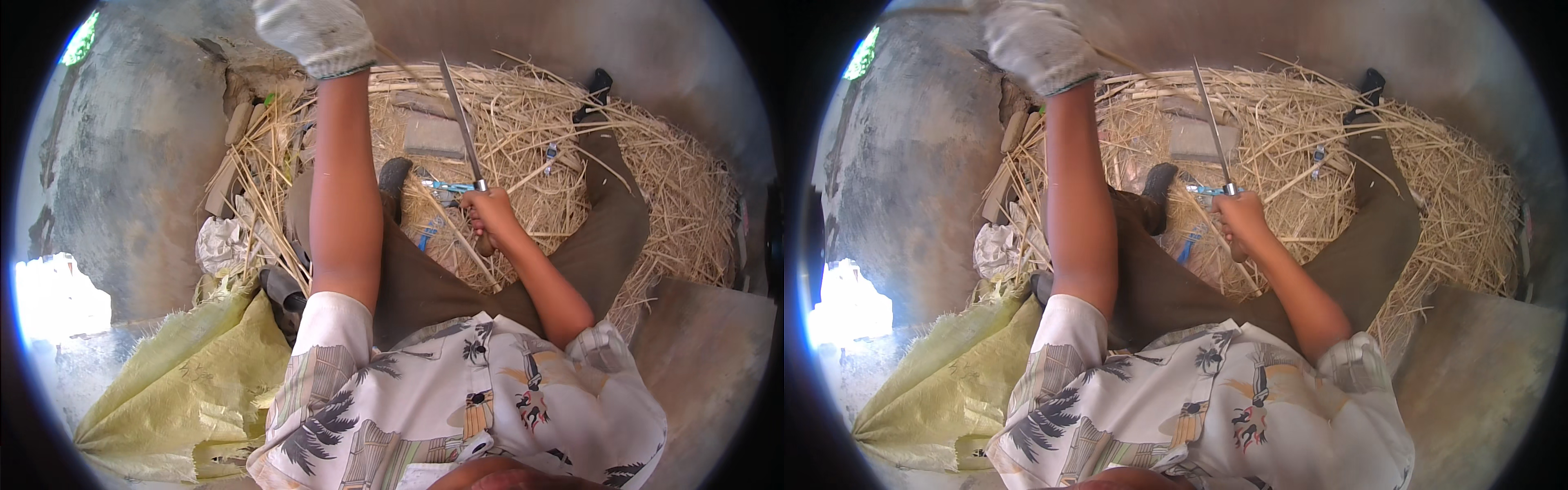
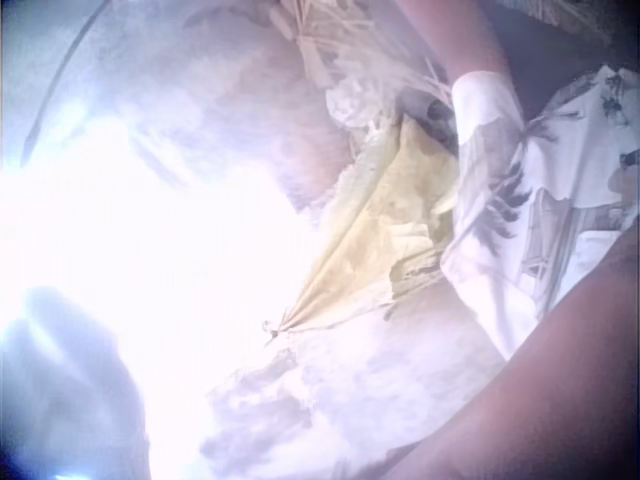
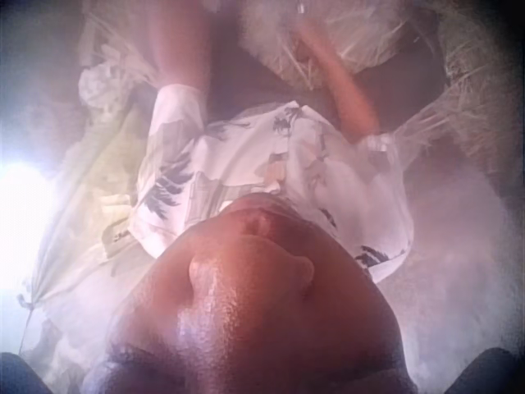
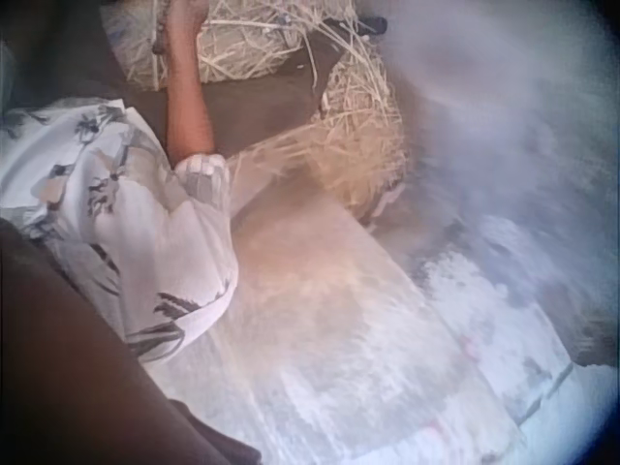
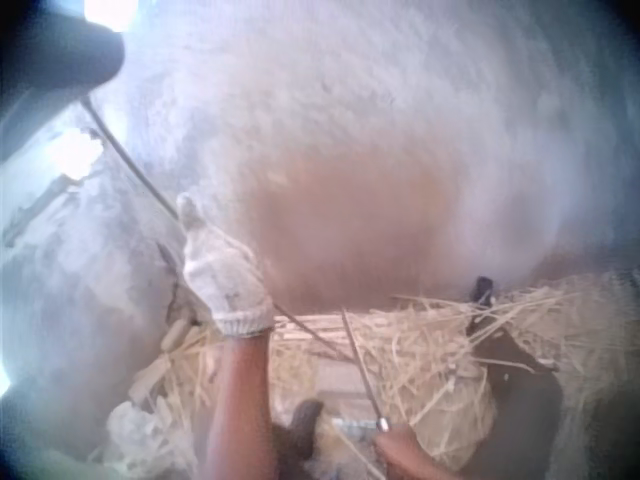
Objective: The person sits cross-legged on the floor and uses a knife to strip the outer layer from thin sticks. They hold the sticks with a gloved left hand and scrape them with the knife in their right hand, discarding the shavings onto a pile of straw.
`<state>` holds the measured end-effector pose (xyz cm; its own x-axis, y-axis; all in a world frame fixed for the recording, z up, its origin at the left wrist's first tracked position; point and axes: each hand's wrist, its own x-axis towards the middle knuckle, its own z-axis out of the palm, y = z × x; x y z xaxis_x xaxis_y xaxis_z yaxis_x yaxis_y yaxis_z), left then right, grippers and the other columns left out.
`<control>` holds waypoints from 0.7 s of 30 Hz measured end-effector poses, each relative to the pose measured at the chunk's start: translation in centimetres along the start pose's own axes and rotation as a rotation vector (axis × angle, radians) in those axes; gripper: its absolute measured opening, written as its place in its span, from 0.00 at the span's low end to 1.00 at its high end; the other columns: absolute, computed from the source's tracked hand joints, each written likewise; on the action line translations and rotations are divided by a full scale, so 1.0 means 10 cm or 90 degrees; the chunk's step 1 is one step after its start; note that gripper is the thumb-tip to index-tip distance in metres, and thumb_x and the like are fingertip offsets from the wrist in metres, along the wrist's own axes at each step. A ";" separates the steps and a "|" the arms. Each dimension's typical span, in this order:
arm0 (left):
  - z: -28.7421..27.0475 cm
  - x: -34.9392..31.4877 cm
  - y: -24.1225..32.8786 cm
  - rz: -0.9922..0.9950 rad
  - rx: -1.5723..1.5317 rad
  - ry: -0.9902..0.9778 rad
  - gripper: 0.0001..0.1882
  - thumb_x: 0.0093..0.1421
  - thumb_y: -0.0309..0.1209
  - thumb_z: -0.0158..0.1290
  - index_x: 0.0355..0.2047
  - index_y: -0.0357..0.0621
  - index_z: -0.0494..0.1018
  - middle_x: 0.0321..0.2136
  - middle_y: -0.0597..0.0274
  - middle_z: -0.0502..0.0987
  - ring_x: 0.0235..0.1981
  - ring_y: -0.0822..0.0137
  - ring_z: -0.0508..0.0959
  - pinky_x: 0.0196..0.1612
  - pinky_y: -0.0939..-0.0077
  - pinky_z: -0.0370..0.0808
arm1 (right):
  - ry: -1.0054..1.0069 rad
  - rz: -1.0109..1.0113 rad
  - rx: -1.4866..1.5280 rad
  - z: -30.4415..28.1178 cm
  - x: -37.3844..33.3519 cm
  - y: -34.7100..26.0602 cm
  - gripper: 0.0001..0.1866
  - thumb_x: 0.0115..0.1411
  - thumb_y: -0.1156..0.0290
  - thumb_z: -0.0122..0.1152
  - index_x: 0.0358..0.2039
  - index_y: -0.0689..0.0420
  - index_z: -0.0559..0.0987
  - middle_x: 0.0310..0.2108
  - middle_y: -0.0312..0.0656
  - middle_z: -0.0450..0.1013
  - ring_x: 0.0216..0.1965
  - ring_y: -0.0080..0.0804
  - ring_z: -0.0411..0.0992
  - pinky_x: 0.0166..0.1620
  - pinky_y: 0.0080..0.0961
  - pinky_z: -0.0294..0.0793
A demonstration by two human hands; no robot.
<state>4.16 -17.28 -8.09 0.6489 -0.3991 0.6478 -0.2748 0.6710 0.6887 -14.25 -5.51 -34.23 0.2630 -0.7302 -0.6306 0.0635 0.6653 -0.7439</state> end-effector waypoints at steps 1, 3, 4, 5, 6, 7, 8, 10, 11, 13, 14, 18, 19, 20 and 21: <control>0.00 -0.03 0.06 -0.004 0.004 0.000 0.26 0.71 0.55 0.39 0.28 0.47 0.65 0.17 0.70 0.64 0.16 0.75 0.65 0.21 0.76 0.64 | 0.016 -0.069 -0.012 -0.02 0.01 -0.02 0.10 0.54 0.74 0.60 0.19 0.58 0.71 0.12 0.33 0.64 0.10 0.19 0.59 0.14 0.23 0.58; 0.04 -0.07 0.14 -0.010 0.007 -0.001 0.27 0.71 0.56 0.40 0.25 0.47 0.65 0.16 0.70 0.63 0.16 0.75 0.64 0.21 0.76 0.63 | 0.049 -0.203 -0.034 -0.07 0.04 -0.05 0.11 0.53 0.73 0.61 0.17 0.58 0.71 0.12 0.32 0.65 0.11 0.20 0.60 0.17 0.25 0.58; 0.06 -0.10 0.18 -0.014 0.010 -0.003 0.28 0.71 0.57 0.40 0.24 0.47 0.66 0.15 0.71 0.63 0.15 0.75 0.63 0.21 0.76 0.62 | 0.076 -0.238 -0.031 -0.05 0.02 -0.08 0.13 0.53 0.73 0.62 0.15 0.58 0.71 0.12 0.32 0.65 0.12 0.19 0.60 0.19 0.24 0.58; 0.08 -0.12 0.22 -0.018 0.011 -0.005 0.29 0.71 0.57 0.40 0.23 0.47 0.66 0.15 0.71 0.62 0.15 0.76 0.63 0.21 0.75 0.62 | 0.071 -0.271 -0.011 -0.03 0.07 -0.02 0.13 0.54 0.72 0.62 0.15 0.58 0.71 0.12 0.32 0.65 0.12 0.19 0.61 0.19 0.24 0.59; 0.13 -0.15 0.25 -0.025 0.004 -0.012 0.30 0.70 0.58 0.40 0.22 0.48 0.66 0.14 0.71 0.62 0.15 0.76 0.62 0.21 0.75 0.61 | 0.072 -0.307 0.010 -0.07 0.17 0.10 0.13 0.54 0.72 0.61 0.15 0.58 0.72 0.12 0.32 0.65 0.13 0.19 0.61 0.19 0.24 0.59; 0.14 -0.17 0.27 -0.030 0.004 -0.017 0.30 0.70 0.59 0.41 0.21 0.48 0.66 0.14 0.71 0.62 0.15 0.76 0.62 0.21 0.75 0.60 | 0.066 -0.340 0.029 -0.05 0.18 0.14 0.13 0.54 0.72 0.61 0.15 0.59 0.72 0.12 0.32 0.66 0.13 0.19 0.62 0.19 0.24 0.59; 0.15 -0.19 0.29 -0.034 0.006 -0.021 0.31 0.70 0.59 0.41 0.19 0.48 0.66 0.13 0.71 0.61 0.14 0.76 0.61 0.21 0.75 0.60 | 0.063 -0.306 0.039 -0.03 0.16 0.18 0.13 0.54 0.71 0.62 0.15 0.59 0.72 0.12 0.32 0.66 0.13 0.19 0.62 0.19 0.24 0.60; 0.13 -0.23 0.31 -0.029 0.028 -0.033 0.33 0.70 0.60 0.42 0.17 0.48 0.66 0.12 0.72 0.60 0.14 0.76 0.60 0.21 0.74 0.59 | 0.042 -0.243 -0.029 0.00 0.15 0.22 0.13 0.54 0.71 0.62 0.15 0.59 0.72 0.13 0.32 0.66 0.14 0.20 0.63 0.20 0.24 0.60; 0.13 -0.23 0.26 -0.014 0.054 -0.049 0.33 0.69 0.61 0.42 0.17 0.48 0.65 0.12 0.71 0.61 0.14 0.75 0.60 0.22 0.74 0.60 | 0.032 -0.212 -0.062 0.01 0.15 0.24 0.13 0.54 0.70 0.62 0.15 0.59 0.72 0.13 0.32 0.67 0.14 0.20 0.63 0.20 0.25 0.61; 0.16 -0.26 0.13 0.008 0.043 -0.061 0.34 0.69 0.61 0.42 0.16 0.48 0.64 0.11 0.71 0.61 0.15 0.75 0.61 0.22 0.72 0.60 | 0.022 -0.199 -0.085 0.06 0.16 0.32 0.13 0.53 0.70 0.62 0.15 0.59 0.73 0.13 0.32 0.66 0.15 0.19 0.62 0.21 0.25 0.60; 0.15 -0.28 0.06 0.020 0.038 -0.067 0.35 0.69 0.62 0.42 0.15 0.48 0.64 0.11 0.70 0.61 0.15 0.75 0.61 0.22 0.72 0.60 | 0.024 -0.204 -0.101 0.07 0.14 0.38 0.13 0.53 0.70 0.62 0.15 0.59 0.73 0.13 0.32 0.66 0.15 0.19 0.62 0.21 0.25 0.60; 0.08 -0.25 0.23 -0.071 0.057 -0.073 0.36 0.69 0.63 0.41 0.13 0.47 0.62 0.11 0.71 0.59 0.14 0.75 0.60 0.21 0.73 0.59 | 0.010 -0.297 -0.079 0.16 0.13 0.48 0.13 0.56 0.72 0.61 0.17 0.58 0.71 0.12 0.32 0.65 0.12 0.19 0.61 0.17 0.23 0.59; 0.07 -0.22 0.25 -0.066 0.037 -0.065 0.36 0.69 0.63 0.40 0.13 0.48 0.62 0.10 0.71 0.59 0.14 0.75 0.60 0.21 0.73 0.58 | -0.001 -0.337 -0.067 0.18 0.14 0.48 0.12 0.57 0.73 0.61 0.18 0.57 0.71 0.12 0.33 0.64 0.10 0.20 0.60 0.13 0.23 0.59; 0.06 -0.19 0.27 -0.061 0.017 -0.057 0.36 0.69 0.62 0.40 0.13 0.48 0.61 0.10 0.71 0.59 0.14 0.75 0.60 0.20 0.73 0.58 | -0.010 -0.275 -0.028 0.21 0.12 0.51 0.12 0.57 0.73 0.60 0.19 0.57 0.71 0.12 0.33 0.64 0.10 0.20 0.60 0.13 0.23 0.59; 0.06 -0.18 0.29 -0.078 0.012 -0.059 0.36 0.69 0.62 0.40 0.12 0.49 0.61 0.10 0.71 0.59 0.13 0.75 0.59 0.20 0.73 0.57 | -0.019 -0.213 0.011 0.25 0.08 0.54 0.11 0.56 0.73 0.60 0.19 0.57 0.70 0.12 0.33 0.64 0.10 0.20 0.60 0.13 0.23 0.58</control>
<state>1.75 -14.99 -7.12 0.6108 -0.5331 0.5855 -0.2113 0.6028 0.7694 -11.31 -2.11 -38.25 0.2524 -0.9038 -0.3456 0.1670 0.3925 -0.9045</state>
